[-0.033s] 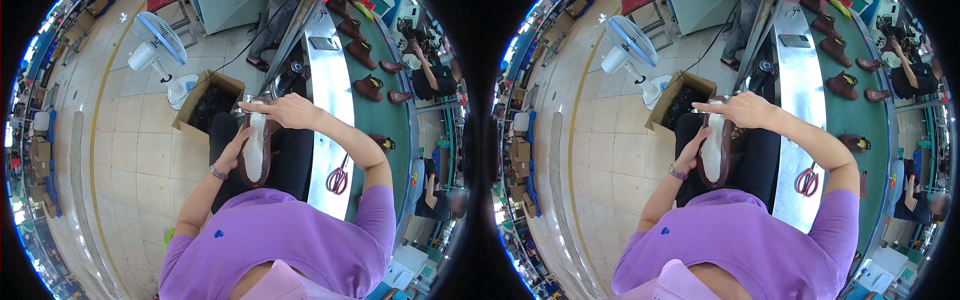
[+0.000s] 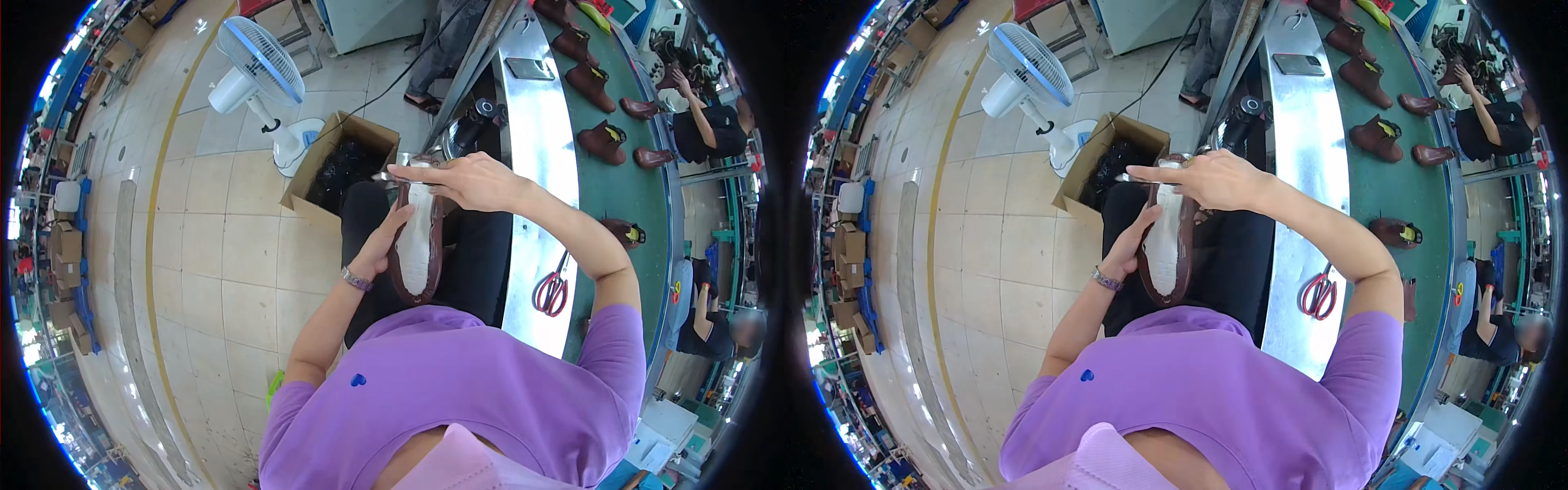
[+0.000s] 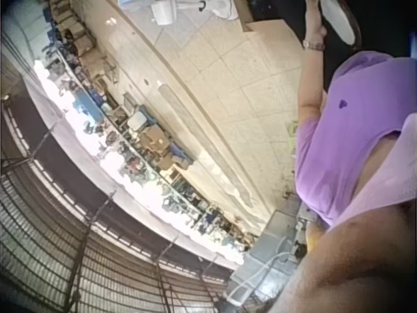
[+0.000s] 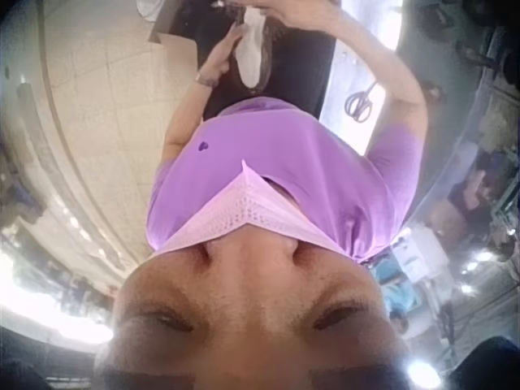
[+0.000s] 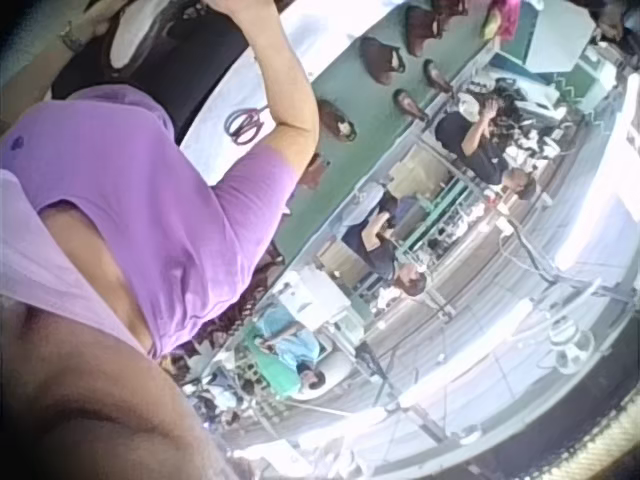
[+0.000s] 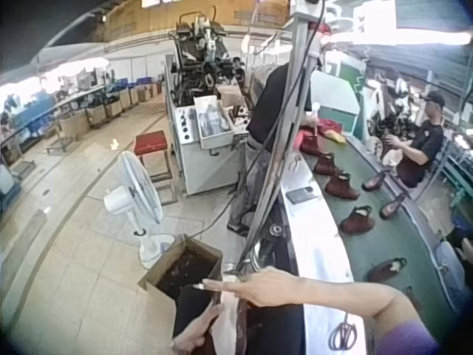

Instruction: The person processes shoes along an assembly line, using scissors, pliers, and a hand tool to trim threads, remove fasteners, and smooth the sole edges before placing the shoes onto the conveyor belt.

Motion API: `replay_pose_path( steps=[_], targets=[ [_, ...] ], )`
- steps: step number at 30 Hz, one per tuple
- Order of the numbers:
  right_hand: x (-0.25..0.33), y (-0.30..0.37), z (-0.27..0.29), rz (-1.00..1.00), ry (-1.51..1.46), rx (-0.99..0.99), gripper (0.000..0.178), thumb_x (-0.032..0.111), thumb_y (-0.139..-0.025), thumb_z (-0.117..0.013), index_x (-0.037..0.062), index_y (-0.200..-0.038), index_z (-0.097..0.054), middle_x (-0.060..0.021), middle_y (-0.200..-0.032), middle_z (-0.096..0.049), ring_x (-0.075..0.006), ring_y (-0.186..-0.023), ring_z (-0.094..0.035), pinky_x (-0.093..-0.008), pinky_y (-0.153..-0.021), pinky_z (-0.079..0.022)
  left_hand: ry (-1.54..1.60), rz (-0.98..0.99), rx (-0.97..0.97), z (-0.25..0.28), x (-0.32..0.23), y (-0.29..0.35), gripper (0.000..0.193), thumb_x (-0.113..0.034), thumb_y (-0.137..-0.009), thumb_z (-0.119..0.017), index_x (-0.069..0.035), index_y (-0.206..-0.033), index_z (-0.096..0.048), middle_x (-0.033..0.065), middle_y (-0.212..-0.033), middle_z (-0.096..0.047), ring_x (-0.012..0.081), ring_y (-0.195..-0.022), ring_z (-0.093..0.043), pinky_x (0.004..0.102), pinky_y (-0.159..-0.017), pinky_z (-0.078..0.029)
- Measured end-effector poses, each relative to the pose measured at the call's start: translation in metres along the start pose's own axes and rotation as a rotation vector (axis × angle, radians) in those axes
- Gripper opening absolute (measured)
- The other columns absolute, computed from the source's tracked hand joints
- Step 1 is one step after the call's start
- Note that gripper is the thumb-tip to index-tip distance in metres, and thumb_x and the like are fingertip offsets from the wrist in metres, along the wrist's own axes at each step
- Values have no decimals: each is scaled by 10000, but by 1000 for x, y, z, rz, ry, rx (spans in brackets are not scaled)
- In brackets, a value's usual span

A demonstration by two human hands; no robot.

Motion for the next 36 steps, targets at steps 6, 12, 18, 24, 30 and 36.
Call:
replay_pose_path(
  steps=[6,12,18,24,30,36],
  targets=[
    [-12,2,-24,-25,-41,46,654,141,-896,-483,358,-1421,-157,-158,-667,-571,-317,-591,-567,-380,-578,-472,-44,67,-21,4,-3,1,584,-236,-880,-561,-154,-1393,-294,32,-1196,-508,127,-1026,-521,292,-869,-443],
    [3,15,-26,-7,-185,-72,800,65,-787,-540,367,-1419,-152,-156,-703,-612,-310,-643,-612,-387,-608,-494,-99,124,71,-1,-10,2,660,-120,-847,-581,-129,-1409,-235,46,-1206,-496,139,-1049,-523,299,-882,-451],
    [15,19,-22,13,-244,-101,760,58,-802,-500,364,-1417,-176,-151,-707,-611,-289,-627,-615,-379,-604,-503,-167,109,118,6,-7,7,681,-137,-831,-603,-92,-1401,-234,72,-1260,-455,185,-1120,-487,340,-943,-418],
    [19,18,-31,2,36,171,724,67,-838,-487,352,-1419,-163,-164,-706,-615,-274,-566,-610,-372,-541,-503,212,82,52,9,22,28,569,-341,-922,-490,-96,-1388,-274,105,-1335,-420,218,-1198,-447,376,-1003,-375],
    [14,19,-37,-84,-125,67,790,32,-777,-515,324,-1426,-170,-134,-637,-607,-264,-546,-611,-360,-507,-493,180,-69,-52,-4,36,32,519,-327,-954,-423,-99,-1394,-271,76,-1359,-389,188,-1237,-388,334,-1027,-316],
    [41,30,-24,36,-206,-46,841,15,-751,-551,324,-1428,-158,-130,-620,-598,-268,-552,-618,-357,-539,-506,-43,-114,-129,-7,27,37,491,-296,-939,-462,-84,-1358,-318,79,-1269,-470,199,-1131,-491,354,-957,-403]
  ],
)
Point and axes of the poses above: each hand's wrist, its own y-axis away from the middle knuckle, its own z-axis out of the back of the hand, x = y × z, the point moved 4 cm from there along -y, towards the middle knuckle
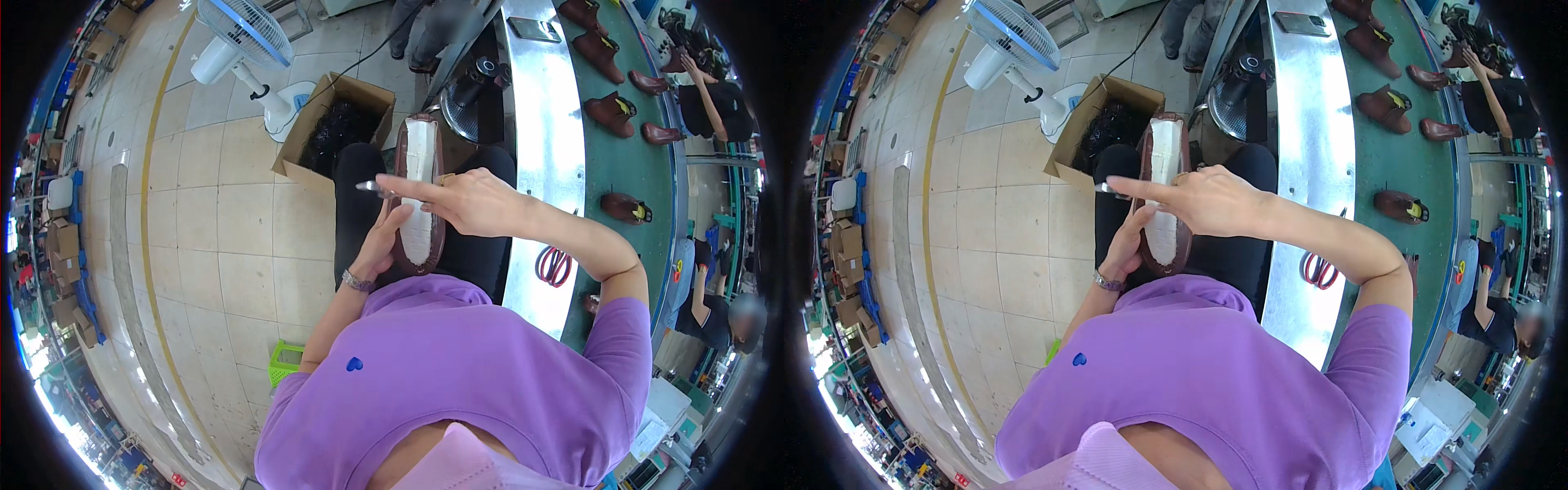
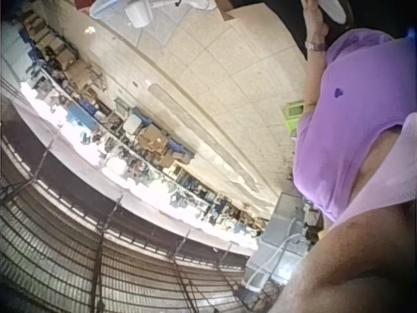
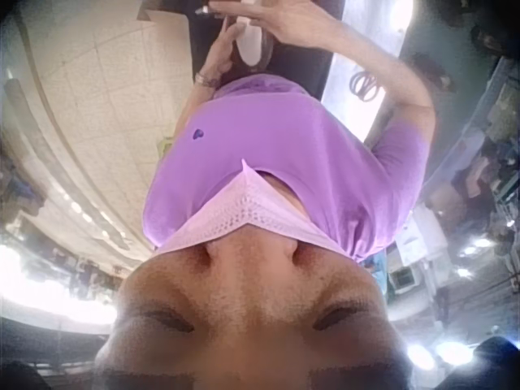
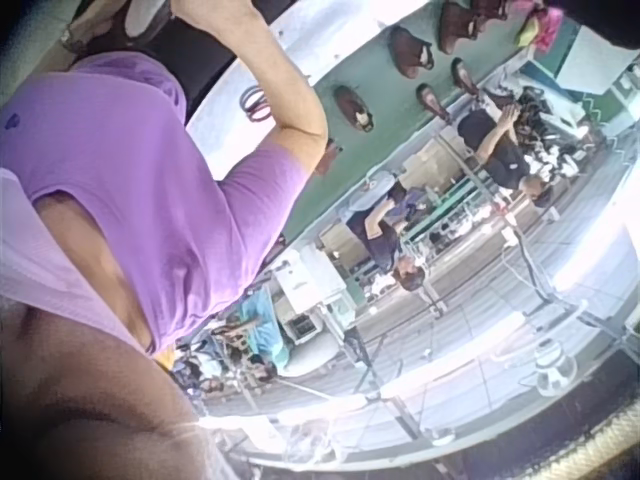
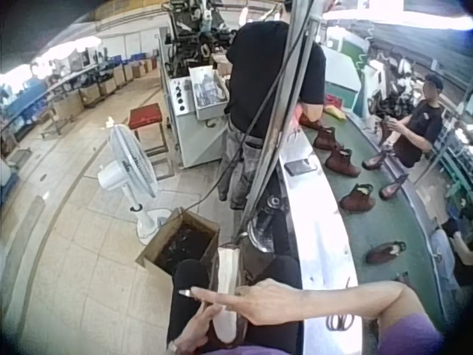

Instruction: The person processes shoes along an assembly line, using scissors, pliers, and a hand tool to trim threads, remove fasteners, and smooth the sole edges before placing the shoes onto the conveyor belt.

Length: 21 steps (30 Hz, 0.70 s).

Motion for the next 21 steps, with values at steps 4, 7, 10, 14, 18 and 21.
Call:
replay_pose_path(
  steps=[4,7,10,14,18,21],
  targets=[
    [2,-3,-10,-39,244,233,848,14,-759,-552,314,-1434,-133,-136,-656,-608,-273,-581,-624,-346,-575,-522,130,109,189,13,5,10,581,-223,-928,-478,-132,-1423,-188,62,-1363,-373,188,-1239,-377,361,-1021,-328],
    [11,1,-5,-48,136,143,842,14,-766,-543,322,-1432,-131,-145,-664,-605,-276,-573,-625,-344,-562,-525,304,168,152,11,4,12,522,-255,-942,-448,-88,-1392,-244,77,-1336,-408,192,-1221,-405,387,-1017,-333],
    [1,1,-14,-59,114,91,839,14,-773,-532,331,-1431,-120,-152,-669,-596,-273,-559,-621,-346,-542,-524,204,81,126,6,4,12,564,-226,-942,-449,-124,-1421,-169,74,-1376,-350,192,-1247,-368,373,-1024,-321],
    [10,4,-9,-18,125,114,851,7,-767,-522,329,-1432,-101,-155,-656,-574,-272,-543,-611,-353,-525,-522,16,-114,74,1,-5,15,664,-177,-939,-460,-188,-1448,-34,85,-1395,-299,194,-1251,-346,348,-1020,-317],
    [10,10,-22,-15,97,46,744,37,-818,-528,316,-1425,-200,-117,-618,-523,-228,-481,-539,-315,-437,-448,-7,-91,93,3,3,14,740,-162,-937,-467,-232,-1441,71,93,-1422,-234,199,-1253,-334,341,-1004,-337],
    [13,15,-28,9,215,60,780,12,-765,-514,356,-1408,-238,-125,-655,-518,-229,-489,-549,-311,-450,-467,-139,-65,95,20,17,15,509,-186,-927,-496,-96,-1378,-279,83,-1307,-438,168,-1148,-462,325,-946,-403]
  ],
)
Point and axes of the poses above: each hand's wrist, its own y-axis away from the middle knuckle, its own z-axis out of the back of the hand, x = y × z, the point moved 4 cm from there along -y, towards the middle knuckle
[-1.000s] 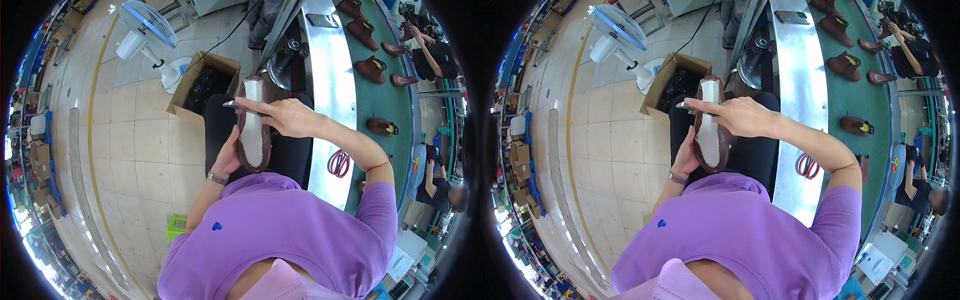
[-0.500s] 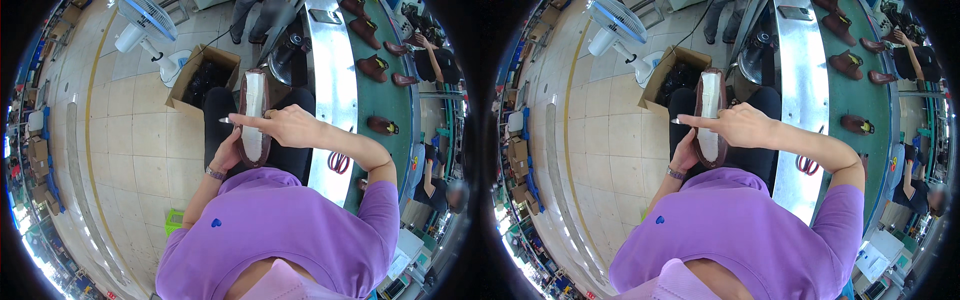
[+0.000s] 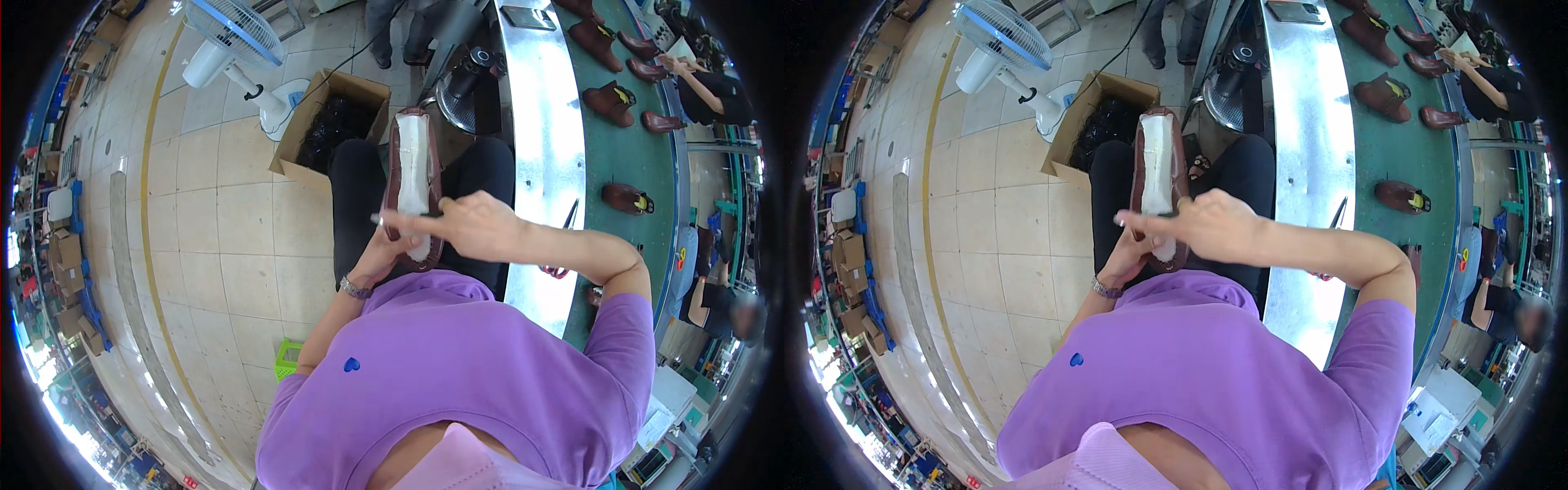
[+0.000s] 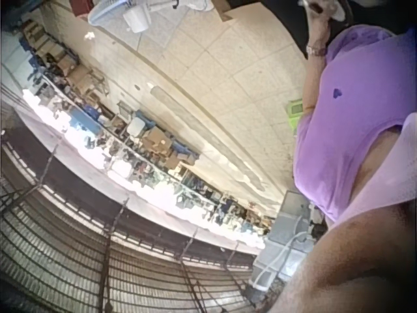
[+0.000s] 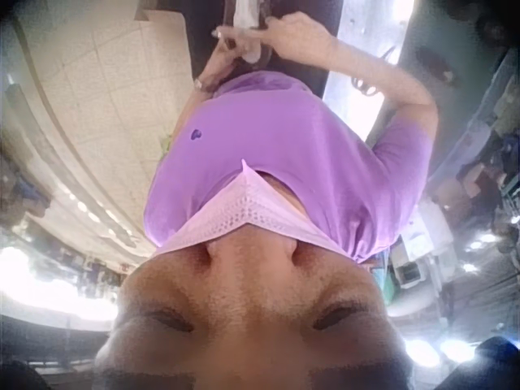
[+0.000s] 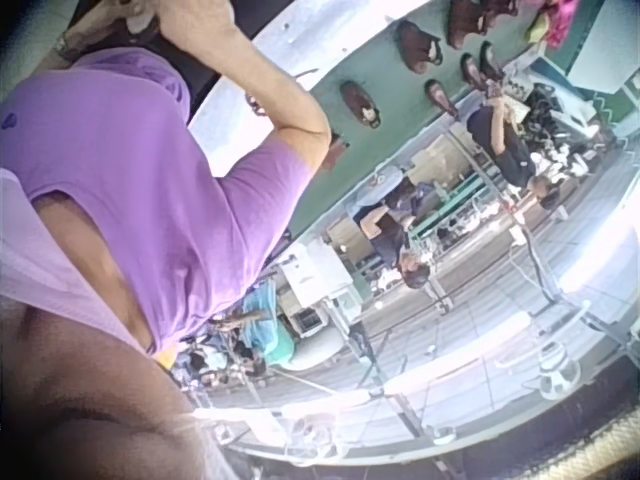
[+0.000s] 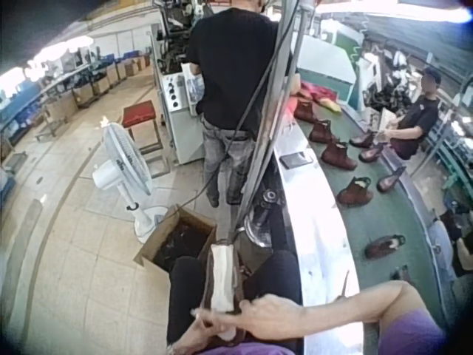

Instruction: The person processes shoes along an assembly line, using scissors, pliers, and a hand tool to trim threads, remove fasteners, and smooth the sole edges before placing the shoes onto the conveyor belt.

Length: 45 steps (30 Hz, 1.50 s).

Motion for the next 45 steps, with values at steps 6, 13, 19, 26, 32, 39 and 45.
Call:
replay_pose_path(
  steps=[6,13,19,26,32,39,45],
  targets=[
    [13,29,-17,-38,-55,-39,819,34,-793,-489,435,-1406,-122,-129,-660,-517,-244,-521,-586,-333,-474,-489,-192,272,207,-32,-12,12,341,-212,-847,-632,31,-1080,-579,73,-921,-647,142,-821,-607,267,-740,-487],
    [-29,102,-33,-502,-293,-111,665,111,-859,-516,285,-1419,-203,-180,-650,-585,-377,-584,-585,-448,-568,-464,-1098,-342,359,-91,-71,-31,258,-191,-722,-707,-41,-913,-620,96,-764,-629,218,-683,-609,288,-622,-466],
    [-54,94,-48,-853,-934,-431,675,110,-881,-501,105,-1428,-107,-152,-755,-627,-261,-660,-635,-375,-632,-480,-1402,-533,650,-101,-113,-167,557,-311,-704,-713,-28,-1163,-571,192,-1161,-555,338,-1083,-518,361,-939,-394],
    [-90,89,-43,-801,-1484,-537,574,106,-913,-485,39,-1401,-191,-99,-943,-626,-167,-806,-628,-274,-702,-499,-1461,-536,328,-113,-99,-194,329,-362,-822,-557,-55,-791,-670,173,-720,-629,338,-708,-609,406,-645,-476],
    [-122,73,-15,-696,-1355,-134,541,101,-908,-486,123,-1392,-245,-105,-953,-612,-171,-852,-622,-292,-738,-516,-1343,-428,406,-98,-99,-181,453,-451,-746,-624,-9,-842,-654,197,-764,-631,343,-744,-616,406,-670,-476],
    [-99,66,-19,-786,-1065,-236,540,128,-918,-476,124,-1395,-224,-53,-697,-518,-124,-562,-548,-249,-524,-492,-1570,-789,357,-101,-87,-122,768,-114,-560,-775,81,-1205,-408,213,-1165,-496,338,-1120,-442,383,-984,-336],
    [-87,73,-31,-702,-562,-453,478,157,-920,-481,25,-1338,-291,-120,-550,-554,-262,-537,-602,-372,-558,-468,-1573,-878,363,-100,-84,-116,746,-137,-581,-760,88,-1204,-418,208,-1167,-494,338,-1123,-439,386,-988,-336]
  ],
)
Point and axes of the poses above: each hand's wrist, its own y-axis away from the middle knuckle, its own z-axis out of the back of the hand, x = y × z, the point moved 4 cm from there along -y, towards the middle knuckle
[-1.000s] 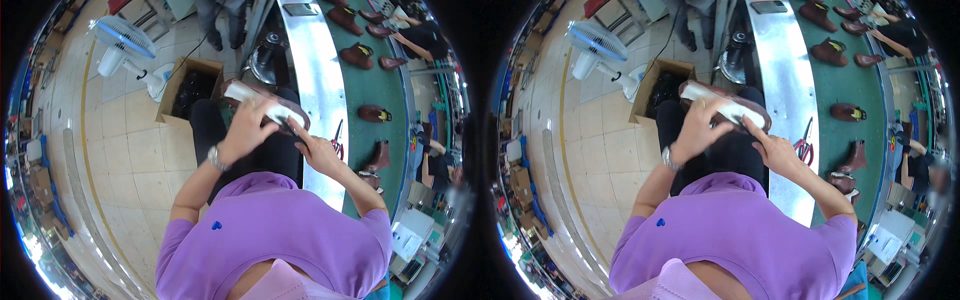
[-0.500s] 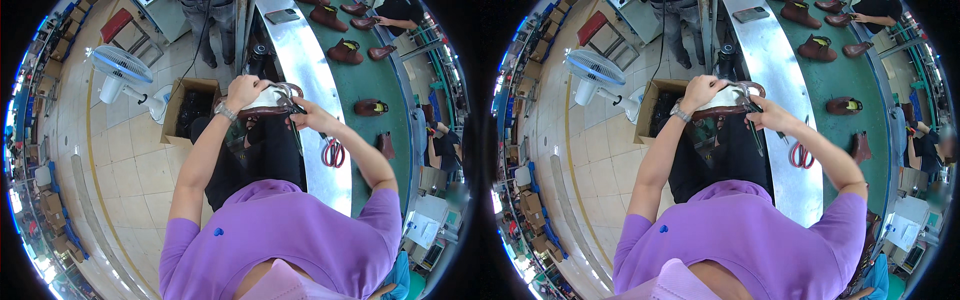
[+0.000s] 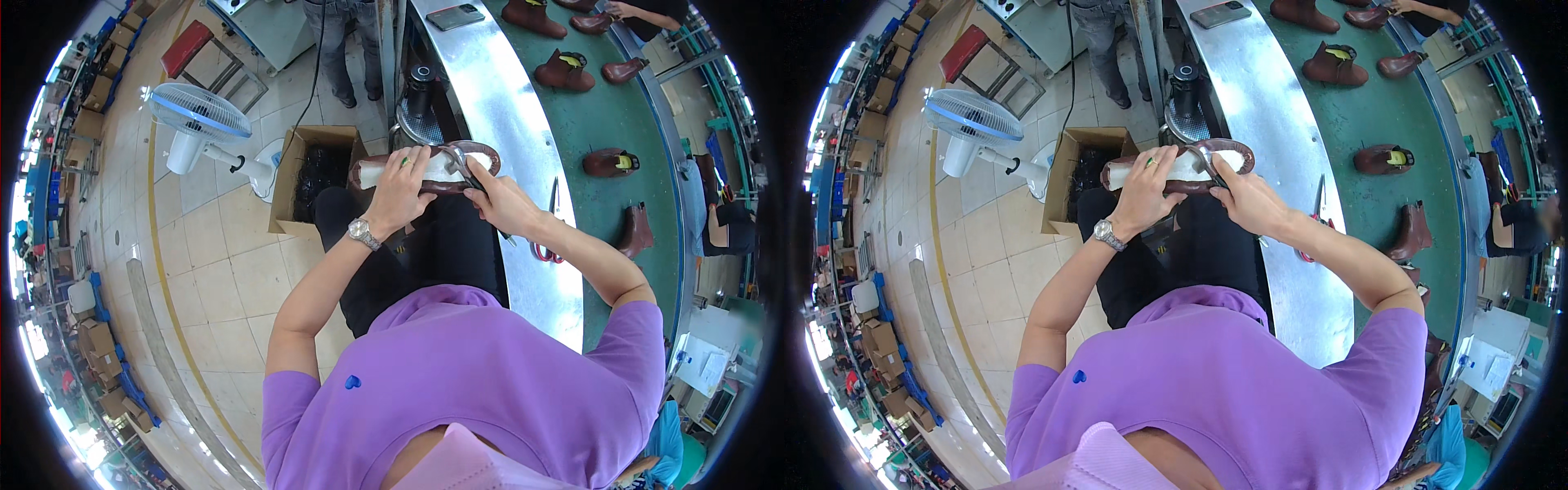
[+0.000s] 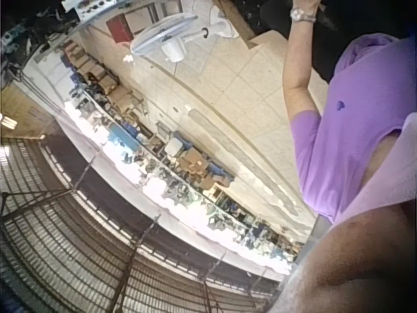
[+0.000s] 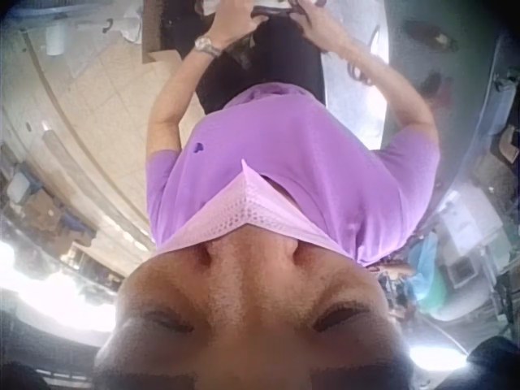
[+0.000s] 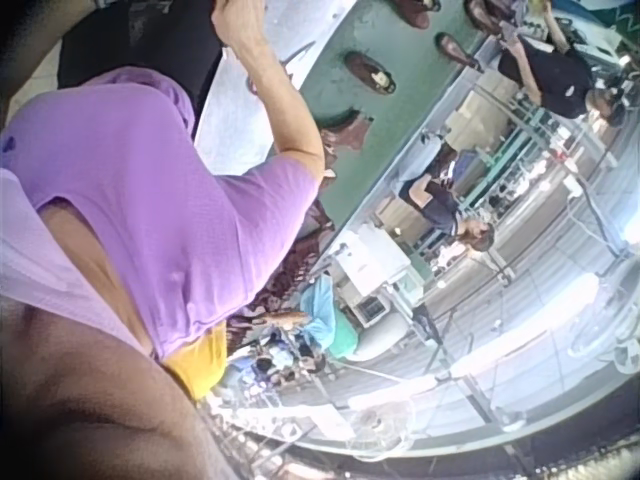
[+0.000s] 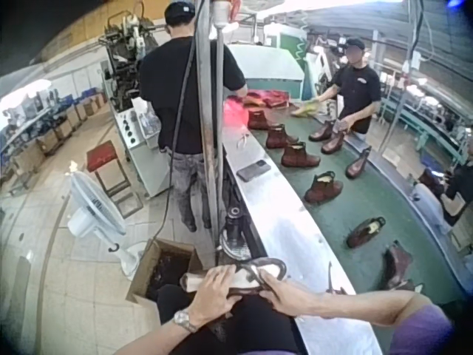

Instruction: The person processes shoes along an assembly line, using scissors, pliers, and a hand tool to trim threads, remove fasteners, and smooth the sole edges before placing the shoes onto the conveyor belt.

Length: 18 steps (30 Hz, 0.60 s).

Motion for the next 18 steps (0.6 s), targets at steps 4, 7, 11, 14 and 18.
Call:
replay_pose_path(
  steps=[4,7,11,14,18],
  targets=[
    [-1,-12,19,106,244,77,521,131,-872,-533,36,-1334,-312,-178,-581,-562,-334,-561,-595,-404,-566,-462,-56,-55,-10,-5,3,6,724,-178,-629,-735,92,-1217,-410,211,-1167,-494,335,-1139,-434,399,-1007,-320],
    [26,-18,52,128,365,136,527,112,-835,-552,44,-1313,-339,-246,-682,-579,-419,-658,-578,-467,-622,-450,-203,-127,-49,-11,3,8,719,-222,-669,-709,97,-1236,-402,226,-1172,-491,348,-1155,-422,420,-1025,-302],
    [23,-32,38,35,131,-48,569,97,-821,-535,88,-1340,-300,-288,-803,-597,-477,-747,-561,-519,-696,-434,-300,-117,-72,-18,0,7,688,-246,-721,-666,101,-1251,-398,259,-1213,-466,376,-1159,-429,436,-1028,-304],
    [8,-38,15,24,205,-88,671,97,-822,-527,151,-1399,-188,-284,-810,-598,-479,-755,-558,-524,-697,-421,-354,-110,-71,-19,1,7,663,-251,-742,-645,101,-1250,-401,270,-1240,-449,381,-1162,-435,434,-1024,-313],
    [22,-37,32,-11,26,-40,743,74,-824,-514,232,-1429,-114,-306,-852,-588,-468,-750,-567,-522,-693,-420,-361,-60,-102,-18,-1,7,636,-258,-756,-628,98,-1239,-417,264,-1252,-447,370,-1175,-433,419,-1022,-316]
  ],
)
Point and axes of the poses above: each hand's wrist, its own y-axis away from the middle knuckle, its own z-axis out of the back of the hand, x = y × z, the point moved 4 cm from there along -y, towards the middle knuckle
